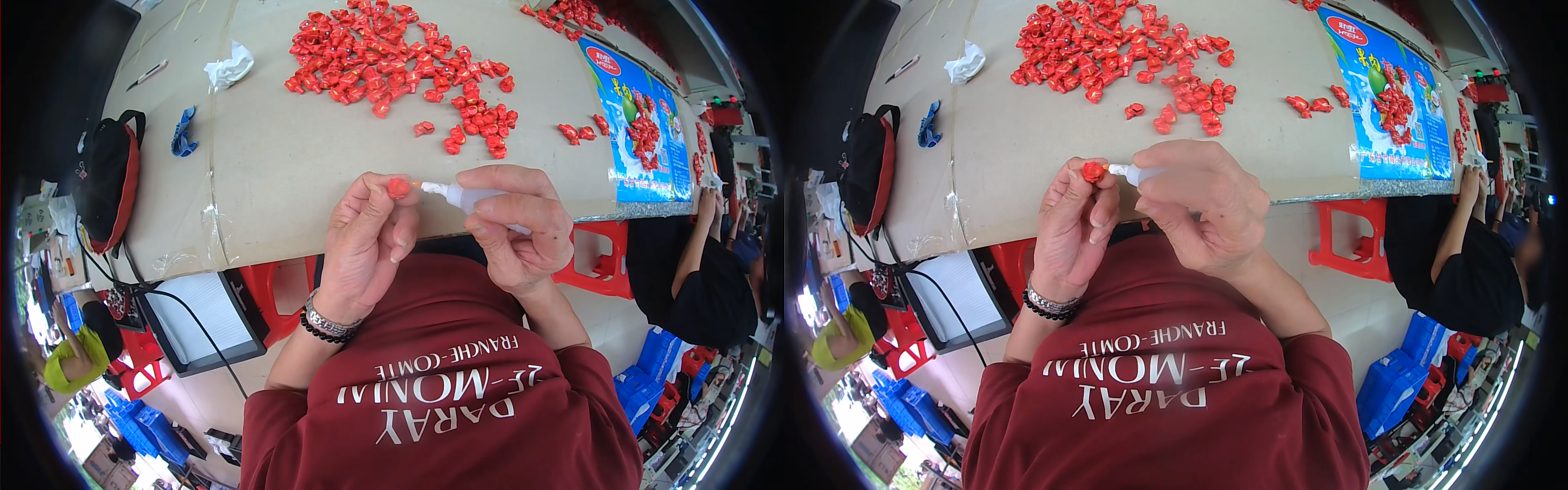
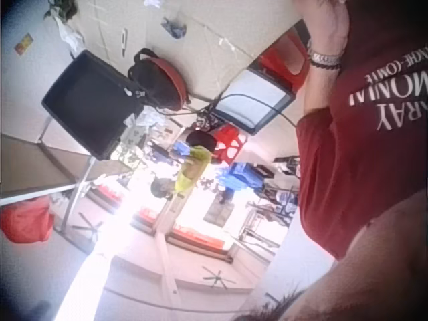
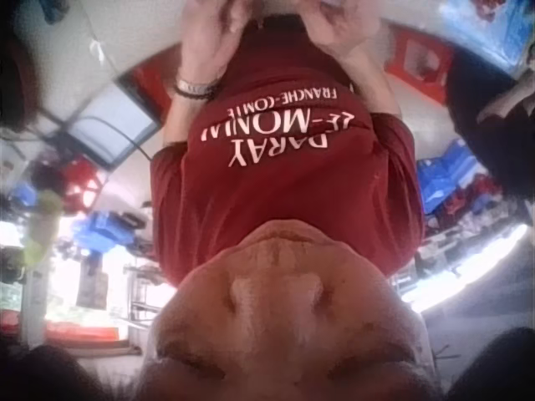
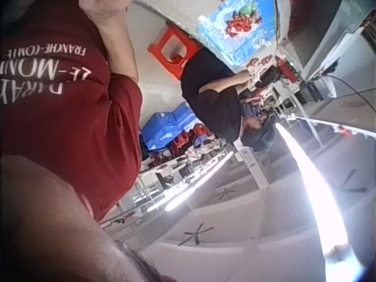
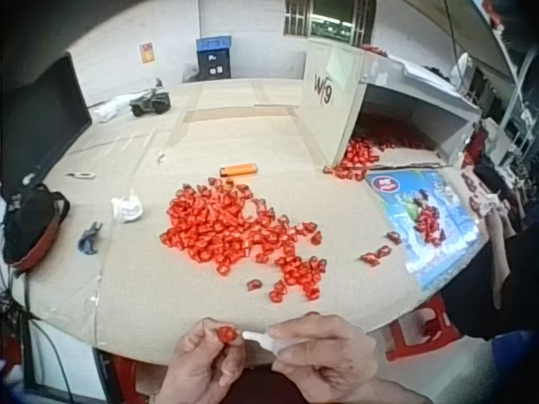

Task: The person sits at a table and repeatedly picks up small red wrapped candies. They use a small white squeeze bottle to apply a substance into the opening of each candy wrapper, then place the filled candy into a cardboard box. The process is repeated continuously throughout the video.

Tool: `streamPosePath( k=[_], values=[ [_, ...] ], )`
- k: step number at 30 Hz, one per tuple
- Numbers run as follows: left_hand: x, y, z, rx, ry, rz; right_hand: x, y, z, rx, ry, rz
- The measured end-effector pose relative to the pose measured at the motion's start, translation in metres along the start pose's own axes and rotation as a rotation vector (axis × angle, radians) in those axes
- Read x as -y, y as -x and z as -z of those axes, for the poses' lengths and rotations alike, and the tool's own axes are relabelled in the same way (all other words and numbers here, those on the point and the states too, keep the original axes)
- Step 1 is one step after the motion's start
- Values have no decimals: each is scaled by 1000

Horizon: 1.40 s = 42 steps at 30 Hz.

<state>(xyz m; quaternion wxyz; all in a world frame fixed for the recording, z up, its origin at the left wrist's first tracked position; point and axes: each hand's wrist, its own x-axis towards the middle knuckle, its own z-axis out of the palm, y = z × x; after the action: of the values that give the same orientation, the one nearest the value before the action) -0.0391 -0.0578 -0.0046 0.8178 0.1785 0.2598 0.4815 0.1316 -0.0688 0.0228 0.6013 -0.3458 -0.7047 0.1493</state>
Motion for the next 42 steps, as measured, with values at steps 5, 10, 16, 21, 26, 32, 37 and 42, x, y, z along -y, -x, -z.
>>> streamPosePath(
  k=[5,10,16,21,26,32,37,42],
  values=[
    [1,-1,2,0,-2,-2,2,1,0,-22,-25,-16],
    [0,-1,0,0,4,0,2,-1,-1,-36,-39,-18],
    [1,-2,2,14,13,11,-1,-1,-1,-16,-11,-10],
    [1,-2,3,14,15,16,-2,-2,-1,9,10,9],
    [-1,-3,6,52,19,-19,0,1,1,-63,-99,-50],
    [-2,-4,5,-8,-37,-37,-6,1,1,-122,-160,-57],
    [-3,-3,0,-24,-9,-69,-3,3,1,-86,-131,-52],
    [-2,-2,3,-22,-11,-67,-1,2,0,-67,-77,-40]
  ],
)
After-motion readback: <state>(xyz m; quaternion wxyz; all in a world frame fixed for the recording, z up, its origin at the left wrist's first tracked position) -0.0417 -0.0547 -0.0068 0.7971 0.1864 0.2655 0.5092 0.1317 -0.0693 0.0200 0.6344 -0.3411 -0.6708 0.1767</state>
